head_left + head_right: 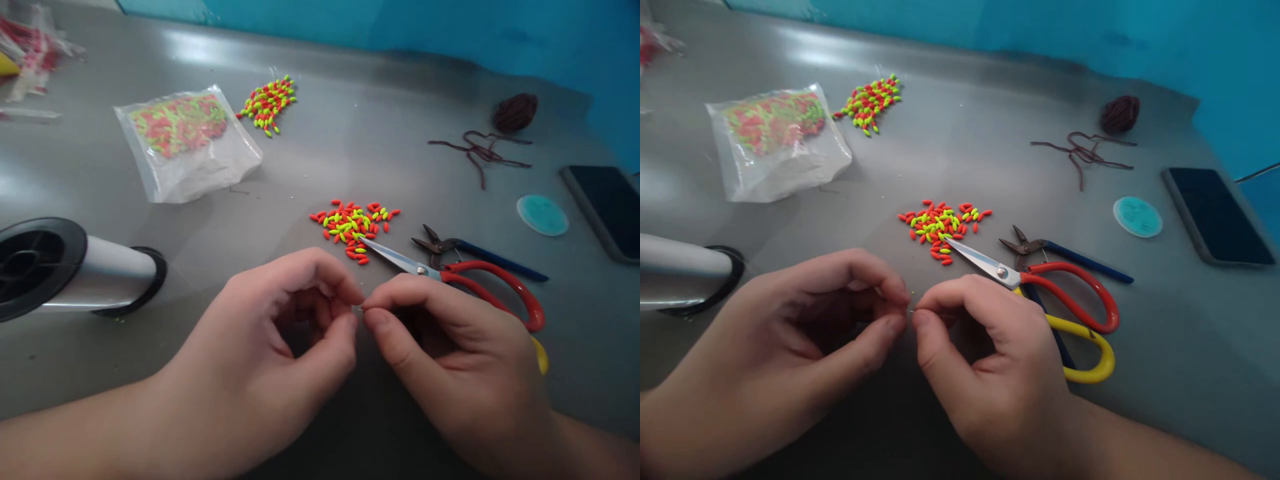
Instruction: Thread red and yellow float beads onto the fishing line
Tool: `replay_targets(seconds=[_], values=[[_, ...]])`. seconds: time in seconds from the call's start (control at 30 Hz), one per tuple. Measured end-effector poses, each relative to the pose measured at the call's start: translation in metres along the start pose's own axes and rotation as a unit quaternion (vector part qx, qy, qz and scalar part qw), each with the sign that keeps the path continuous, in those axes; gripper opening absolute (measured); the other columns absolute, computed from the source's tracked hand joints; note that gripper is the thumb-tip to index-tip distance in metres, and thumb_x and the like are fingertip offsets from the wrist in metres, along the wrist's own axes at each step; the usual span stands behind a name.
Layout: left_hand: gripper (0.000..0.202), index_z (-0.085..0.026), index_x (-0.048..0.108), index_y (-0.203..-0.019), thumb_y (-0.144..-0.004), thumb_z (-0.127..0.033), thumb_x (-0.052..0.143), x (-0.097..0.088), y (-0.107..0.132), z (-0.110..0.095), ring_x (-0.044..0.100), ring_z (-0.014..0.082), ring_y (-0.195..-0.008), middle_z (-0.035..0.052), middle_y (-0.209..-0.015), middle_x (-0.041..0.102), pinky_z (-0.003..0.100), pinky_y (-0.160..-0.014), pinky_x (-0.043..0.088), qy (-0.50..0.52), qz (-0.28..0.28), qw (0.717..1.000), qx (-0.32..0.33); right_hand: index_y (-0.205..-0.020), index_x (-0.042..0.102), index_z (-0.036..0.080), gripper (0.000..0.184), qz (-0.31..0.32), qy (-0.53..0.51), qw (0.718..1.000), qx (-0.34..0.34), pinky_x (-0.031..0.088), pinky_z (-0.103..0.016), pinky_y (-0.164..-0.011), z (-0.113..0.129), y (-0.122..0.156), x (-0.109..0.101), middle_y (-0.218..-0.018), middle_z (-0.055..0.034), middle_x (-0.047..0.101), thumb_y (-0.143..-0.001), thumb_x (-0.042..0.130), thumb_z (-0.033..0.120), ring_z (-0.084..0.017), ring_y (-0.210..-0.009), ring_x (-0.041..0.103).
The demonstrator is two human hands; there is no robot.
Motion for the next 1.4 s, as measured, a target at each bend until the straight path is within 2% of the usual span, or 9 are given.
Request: replay_targets(seconds=[0.2,0.33,0.73,0.87,0.9,0.97,1.17,1.4], values=[[0.012,-0.024,0.074,-0.087,-0.092,-0.015,0.068,-0.0050,-0.0012,-0.0031,0.068,0.0074,-0.060,-0.0069,-0.072,0.074,0.010,-0.052,0.053,-0.035,-0.016,0.999,0.000,-0.083,0.072,0.026,0.016,-0.003,0.002,1.000,0.010,0.052,-0.012,-0.058,-0.0001,-0.0003,-0.0010,-0.072,0.0098,0.074,-0.092,0.070,0.014,-0.006,-0.062,0.066],[0.014,-0.023,0.073,-0.083,-0.090,-0.013,0.068,-0.0042,-0.0025,-0.0038,0.066,0.0063,-0.057,-0.0076,-0.068,0.072,0.009,-0.050,0.051,-0.032,-0.005,0.999,0.002,-0.083,0.072,0.026,0.016,0.000,-0.001,1.000,0.012,0.051,-0.011,-0.058,-0.0005,-0.0007,0.0008,-0.071,0.0110,0.072,-0.091,0.069,0.012,-0.005,-0.061,0.064],[0.014,-0.024,0.075,-0.087,-0.092,-0.013,0.068,-0.0039,-0.0013,-0.0024,0.069,0.0069,-0.060,-0.0074,-0.073,0.076,0.010,-0.052,0.052,-0.033,-0.001,0.999,0.006,-0.091,0.075,0.027,0.015,0.012,-0.019,1.000,-0.011,0.056,-0.010,-0.067,0.0005,0.0000,0.0018,-0.082,0.0106,0.079,-0.093,0.073,0.012,-0.005,-0.070,0.071],[0.013,-0.025,0.073,-0.089,-0.093,-0.014,0.068,-0.0034,-0.0012,-0.0025,0.069,0.0073,-0.061,-0.0078,-0.075,0.075,0.011,-0.054,0.055,-0.018,-0.005,1.000,0.007,-0.089,0.073,0.026,0.017,0.021,-0.022,1.000,-0.002,0.055,-0.010,-0.063,-0.0002,-0.0022,0.0037,-0.078,0.0098,0.077,-0.094,0.069,0.010,-0.005,-0.066,0.070],[0.013,-0.025,0.073,-0.091,-0.094,-0.014,0.067,-0.0049,-0.0009,-0.0029,0.070,0.0076,-0.064,-0.0076,-0.078,0.076,0.011,-0.056,0.056,-0.015,-0.021,1.000,0.011,-0.088,0.072,0.026,0.017,0.025,-0.023,0.999,0.003,0.054,-0.010,-0.061,-0.0008,-0.0019,0.0041,-0.076,0.0095,0.076,-0.094,0.067,0.010,-0.005,-0.065,0.069],[0.013,-0.026,0.073,-0.090,-0.094,-0.014,0.068,-0.0038,0.0001,-0.0031,0.070,0.0074,-0.064,-0.0079,-0.077,0.075,0.011,-0.057,0.056,-0.017,-0.009,1.000,0.013,-0.089,0.071,0.025,0.018,0.035,-0.027,0.999,0.014,0.054,-0.010,-0.057,-0.0018,-0.0001,0.0049,-0.074,0.0090,0.075,-0.095,0.065,0.010,-0.006,-0.062,0.069],[0.019,-0.029,0.076,-0.097,-0.097,-0.013,0.066,-0.0059,0.0050,-0.0053,0.070,0.0066,-0.068,-0.0089,-0.082,0.076,0.011,-0.061,0.056,-0.013,-0.009,0.999,0.034,-0.099,0.073,0.026,0.020,0.048,-0.067,0.996,0.028,0.055,-0.013,-0.053,-0.0023,0.0044,0.0058,-0.073,0.0105,0.079,-0.096,0.065,0.008,-0.007,-0.057,0.071],[0.017,-0.024,0.077,-0.088,-0.093,-0.012,0.066,-0.0035,-0.0006,-0.0056,0.068,0.0085,-0.065,-0.0062,-0.077,0.076,0.013,-0.056,0.054,-0.025,-0.002,0.999,0.022,-0.095,0.075,0.026,0.019,0.051,-0.060,0.996,0.034,0.052,-0.017,-0.046,-0.0021,0.0025,0.0061,-0.064,0.0086,0.074,-0.095,0.065,0.010,-0.010,-0.050,0.067]])
Point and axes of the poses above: each hand's wrist, its own y-axis away from the middle knuckle, its own x-axis out of the palm, z = x × y, the point moved 5 cm from there along -y, towards the middle knuckle
